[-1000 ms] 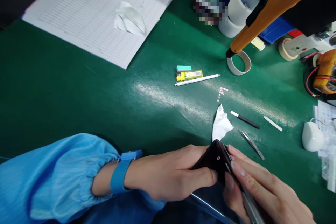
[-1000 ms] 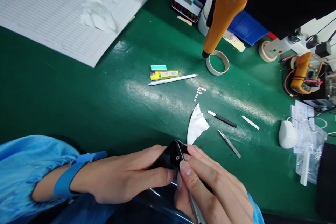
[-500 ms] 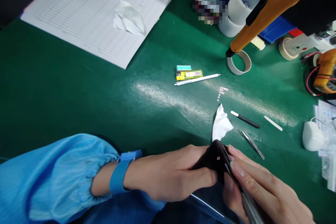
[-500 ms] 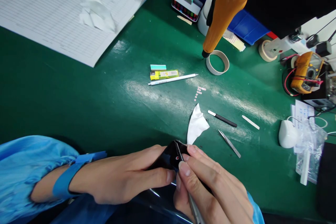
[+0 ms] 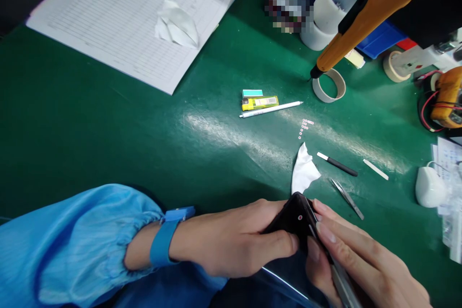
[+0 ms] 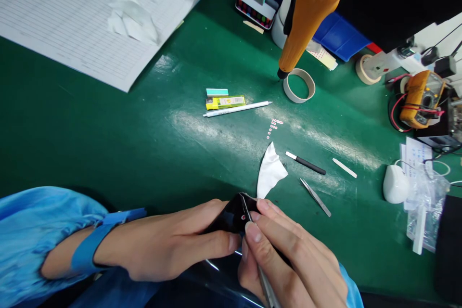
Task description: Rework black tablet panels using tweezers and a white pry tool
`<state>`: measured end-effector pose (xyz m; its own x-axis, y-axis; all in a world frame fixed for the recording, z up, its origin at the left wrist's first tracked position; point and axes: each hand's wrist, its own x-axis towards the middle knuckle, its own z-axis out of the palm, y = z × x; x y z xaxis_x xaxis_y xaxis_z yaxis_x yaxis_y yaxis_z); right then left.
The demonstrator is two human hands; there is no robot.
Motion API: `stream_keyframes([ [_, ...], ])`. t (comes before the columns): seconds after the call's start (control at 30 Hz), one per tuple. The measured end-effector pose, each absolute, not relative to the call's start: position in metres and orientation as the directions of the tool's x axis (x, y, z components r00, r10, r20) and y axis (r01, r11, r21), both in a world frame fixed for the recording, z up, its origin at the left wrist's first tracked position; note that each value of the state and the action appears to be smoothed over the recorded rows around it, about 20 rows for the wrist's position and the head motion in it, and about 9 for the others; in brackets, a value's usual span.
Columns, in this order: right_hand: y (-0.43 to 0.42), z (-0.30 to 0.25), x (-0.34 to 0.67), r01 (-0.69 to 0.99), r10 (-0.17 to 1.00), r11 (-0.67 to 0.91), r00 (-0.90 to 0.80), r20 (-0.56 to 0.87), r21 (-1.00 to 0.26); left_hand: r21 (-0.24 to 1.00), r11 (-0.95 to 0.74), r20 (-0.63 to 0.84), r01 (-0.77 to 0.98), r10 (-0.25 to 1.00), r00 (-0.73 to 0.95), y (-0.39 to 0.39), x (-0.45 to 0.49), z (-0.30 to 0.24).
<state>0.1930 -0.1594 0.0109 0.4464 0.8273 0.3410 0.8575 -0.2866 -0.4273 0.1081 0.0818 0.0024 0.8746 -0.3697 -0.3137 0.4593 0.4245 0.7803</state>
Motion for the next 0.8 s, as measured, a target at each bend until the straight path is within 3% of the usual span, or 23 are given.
stream_keyframes([
  [0.2, -0.171, 0.021, 0.209, 0.848, 0.916, -0.318, 0.391, 0.095, -0.424, 0.809, 0.37, -0.324, 0.456, -0.367, 0.872, 0.083, 0.107, 0.004],
  [0.4, -0.166, 0.024, 0.211, 0.853, 0.908, -0.318, 0.4, 0.128, -0.414, 0.801, 0.395, -0.319, 0.45, -0.354, 0.879, 0.082, 0.107, 0.005],
  [0.57, -0.156, 0.022, 0.2, 0.883, 0.85, -0.241, 0.393, 0.352, -0.404, 0.806, 0.368, -0.332, 0.463, -0.366, 0.869, 0.082, 0.107, 0.001],
  [0.8, -0.165, 0.033, 0.207, 0.843, 0.907, -0.332, 0.408, 0.101, -0.424, 0.791, 0.406, -0.316, 0.457, -0.368, 0.874, 0.084, 0.107, 0.003],
])
